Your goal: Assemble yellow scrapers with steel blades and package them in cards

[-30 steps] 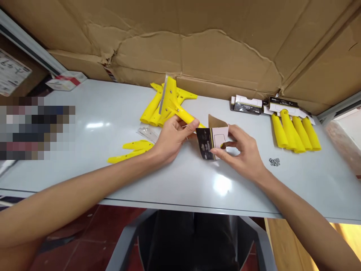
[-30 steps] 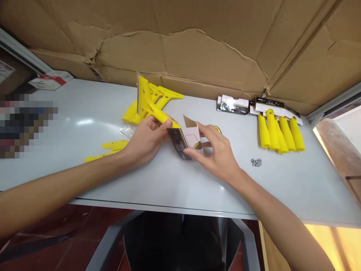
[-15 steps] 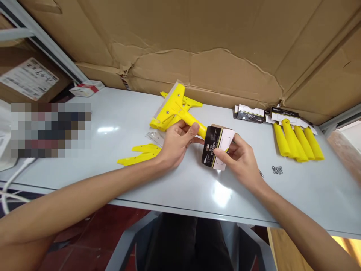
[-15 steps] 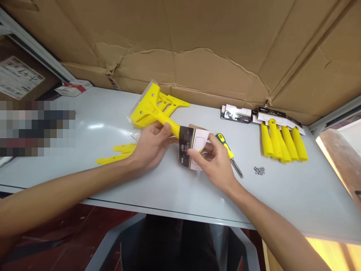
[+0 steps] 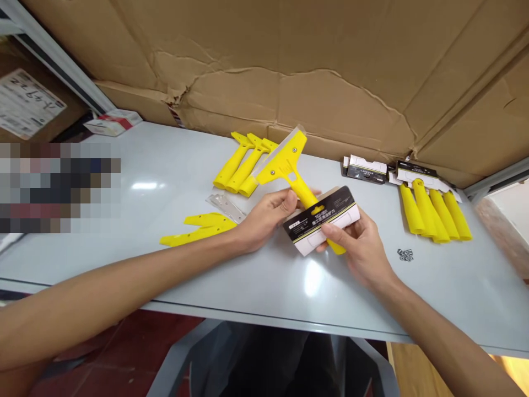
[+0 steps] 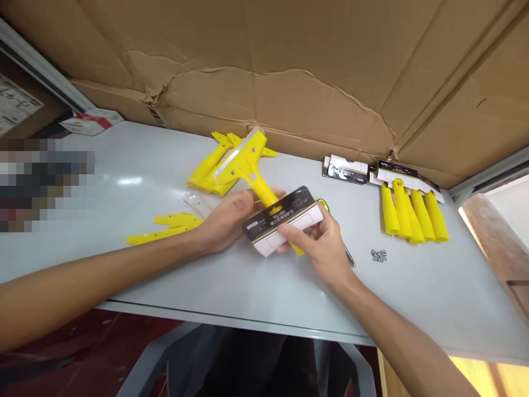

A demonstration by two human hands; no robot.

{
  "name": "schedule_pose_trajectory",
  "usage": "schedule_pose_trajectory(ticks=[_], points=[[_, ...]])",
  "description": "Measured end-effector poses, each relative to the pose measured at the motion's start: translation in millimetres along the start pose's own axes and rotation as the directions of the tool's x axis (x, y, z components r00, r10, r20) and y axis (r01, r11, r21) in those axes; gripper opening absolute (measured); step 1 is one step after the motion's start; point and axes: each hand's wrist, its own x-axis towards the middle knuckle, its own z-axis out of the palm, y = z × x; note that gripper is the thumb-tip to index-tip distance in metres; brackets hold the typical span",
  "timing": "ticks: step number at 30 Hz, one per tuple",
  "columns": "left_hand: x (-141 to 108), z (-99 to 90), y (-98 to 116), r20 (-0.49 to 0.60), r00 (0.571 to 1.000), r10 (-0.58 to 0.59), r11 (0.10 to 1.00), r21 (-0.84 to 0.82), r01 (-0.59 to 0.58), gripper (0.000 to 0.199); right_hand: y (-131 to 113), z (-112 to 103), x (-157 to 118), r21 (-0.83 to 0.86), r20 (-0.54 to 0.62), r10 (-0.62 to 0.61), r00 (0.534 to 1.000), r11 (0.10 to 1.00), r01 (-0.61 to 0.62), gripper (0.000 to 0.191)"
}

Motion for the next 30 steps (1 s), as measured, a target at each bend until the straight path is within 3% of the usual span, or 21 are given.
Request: schedule_pose_trajectory(ticks=[4,8,12,18,20,25,30], points=[[0.8,0.4,1.1,0.029,0.999,0.016,1.0,0.014,-0.017,0.063,0.3,-2.4,7.1,0.026,-0.118,-0.104,0.987,0.994,0.108,0.057],[0.4,2.1,2.5,-0.063,0.996,-0.067,0.992,0.1,0.073,0.047,-0.7,-1.5,8.3,0.037,-0.108,-0.085,0.991,0.995,0.09,0.077],[0.8,2.2,3.5,-0.111,0.989,-0.098,0.995,0.008,0.099,0.047,-5.0,-2.7,3.5,0.017,-0.04,-0.019,0.999,1.0,0.02,0.061],[3.2,-1.7,6.7,-0.19,0.979,-0.072,0.997,-0.004,0.073,0.044,-7.0,-8.3,0.5,-0.208,0.038,0.094,0.995,0.975,-0.084,0.047],[4.3,-2.5,8.0,-0.166,0.984,-0.069,0.998,-0.017,0.067,0.044,-5.3,-8.6,0.8,-0.25,0.059,0.111,0.992,0.964,-0.093,0.045],[2.7,-0.6,8.1,-0.002,0.998,-0.067,0.997,-0.04,0.067,0.045,1.0,-6.6,1.8,-0.225,0.049,0.025,0.998,0.974,-0.014,0.036],[-0.9,2.8,8.9,-0.084,0.99,-0.111,0.994,-0.027,0.109,0.041,3.7,-2.9,5.4,-0.113,0.124,0.063,0.99,0.992,-0.049,0.048]])
